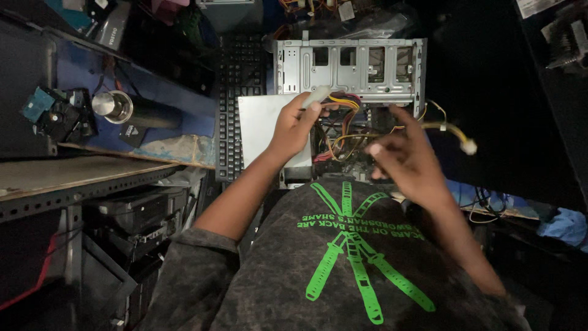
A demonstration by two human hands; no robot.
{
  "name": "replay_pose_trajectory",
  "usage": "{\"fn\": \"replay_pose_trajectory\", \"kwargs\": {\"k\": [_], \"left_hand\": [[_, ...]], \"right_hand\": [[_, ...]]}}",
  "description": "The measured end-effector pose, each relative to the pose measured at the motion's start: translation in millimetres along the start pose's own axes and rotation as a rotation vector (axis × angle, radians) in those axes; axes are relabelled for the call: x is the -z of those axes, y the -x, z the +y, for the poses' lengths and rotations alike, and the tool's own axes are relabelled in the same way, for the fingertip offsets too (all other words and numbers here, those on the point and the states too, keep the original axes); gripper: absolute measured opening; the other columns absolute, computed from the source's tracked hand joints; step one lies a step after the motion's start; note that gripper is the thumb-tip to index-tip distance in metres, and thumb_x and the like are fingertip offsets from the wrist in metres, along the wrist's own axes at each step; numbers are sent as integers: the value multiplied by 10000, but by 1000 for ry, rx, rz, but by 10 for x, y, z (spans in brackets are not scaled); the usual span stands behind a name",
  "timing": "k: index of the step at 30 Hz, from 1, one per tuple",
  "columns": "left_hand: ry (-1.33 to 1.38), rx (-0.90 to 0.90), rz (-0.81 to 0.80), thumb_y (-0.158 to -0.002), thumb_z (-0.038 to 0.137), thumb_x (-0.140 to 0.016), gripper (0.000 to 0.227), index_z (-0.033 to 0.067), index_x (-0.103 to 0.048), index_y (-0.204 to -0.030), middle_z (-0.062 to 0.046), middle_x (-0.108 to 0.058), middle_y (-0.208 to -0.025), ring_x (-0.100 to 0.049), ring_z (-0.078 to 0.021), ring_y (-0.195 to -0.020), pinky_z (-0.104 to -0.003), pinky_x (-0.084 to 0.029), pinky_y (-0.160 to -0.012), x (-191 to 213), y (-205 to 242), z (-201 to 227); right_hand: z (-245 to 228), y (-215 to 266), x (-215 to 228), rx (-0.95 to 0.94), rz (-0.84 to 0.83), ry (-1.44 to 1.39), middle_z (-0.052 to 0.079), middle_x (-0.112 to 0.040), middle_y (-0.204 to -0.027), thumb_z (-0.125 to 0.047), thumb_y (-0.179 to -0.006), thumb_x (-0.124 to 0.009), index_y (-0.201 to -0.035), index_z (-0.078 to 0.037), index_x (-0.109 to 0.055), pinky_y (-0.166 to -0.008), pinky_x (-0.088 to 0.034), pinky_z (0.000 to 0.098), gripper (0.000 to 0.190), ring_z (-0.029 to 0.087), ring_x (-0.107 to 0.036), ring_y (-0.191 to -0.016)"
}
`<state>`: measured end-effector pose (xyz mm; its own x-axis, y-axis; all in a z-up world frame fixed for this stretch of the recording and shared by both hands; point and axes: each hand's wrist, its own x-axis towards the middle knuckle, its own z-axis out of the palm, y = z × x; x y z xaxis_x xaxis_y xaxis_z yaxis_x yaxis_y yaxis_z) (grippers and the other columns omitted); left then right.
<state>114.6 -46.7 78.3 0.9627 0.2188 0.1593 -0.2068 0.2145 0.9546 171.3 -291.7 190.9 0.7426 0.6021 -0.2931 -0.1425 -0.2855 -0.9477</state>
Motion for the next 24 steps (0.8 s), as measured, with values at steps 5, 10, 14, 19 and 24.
{"fn": "replay_pose_trajectory", "kwargs": {"k": [5,10,14,19,24], "left_hand": [[3,34,5,-1112,332,-529,429,-38,-632,-1305,-100,-720,-1171,-669,-152,-1100,-317,-532,-988,30,4,-30],[-25,98,-8,-1095,305,-558,424,-59,-646,-1295,-88,-727,-1142,-663,-136,-1074,-313,-523,-979,49,44,-152],[48,158,-85,-1084,306,-567,437,-63,-629,-1310,-88,-726,-1140,-664,-124,-1059,-302,-528,-968,66,46,-173],[140,156,-146,-1038,230,-649,410,-63,-617,-1323,-110,-726,-1183,-697,-146,-1068,-314,-560,-974,76,48,-104],[332,105,-401,-952,131,-773,491,-23,-598,-1384,-117,-743,-1052,-728,-150,-931,-314,-612,-891,173,23,25]], "right_hand": [[126,-144,-266,307,-3,-187,206,-561,-1308,-45,-1054,-619,-1542,34,-307,-909,-609,352,585,235,-701,-1060],[-59,-317,-376,658,198,344,231,-558,-1350,-59,-972,-745,-1417,19,-492,-1076,-516,373,517,339,-632,-1241],[-181,-466,-398,578,177,727,159,-727,-1079,-102,-876,-840,-1156,-5,-717,-956,-493,384,321,325,-693,-1024],[-20,-504,-367,586,130,381,151,-733,-1114,-20,-935,-770,-1190,-9,-717,-920,-556,336,261,245,-720,-1043],[232,-499,-230,746,88,440,103,-759,-1088,23,-941,-767,-1158,-44,-745,-843,-602,329,227,209,-750,-978]]}}
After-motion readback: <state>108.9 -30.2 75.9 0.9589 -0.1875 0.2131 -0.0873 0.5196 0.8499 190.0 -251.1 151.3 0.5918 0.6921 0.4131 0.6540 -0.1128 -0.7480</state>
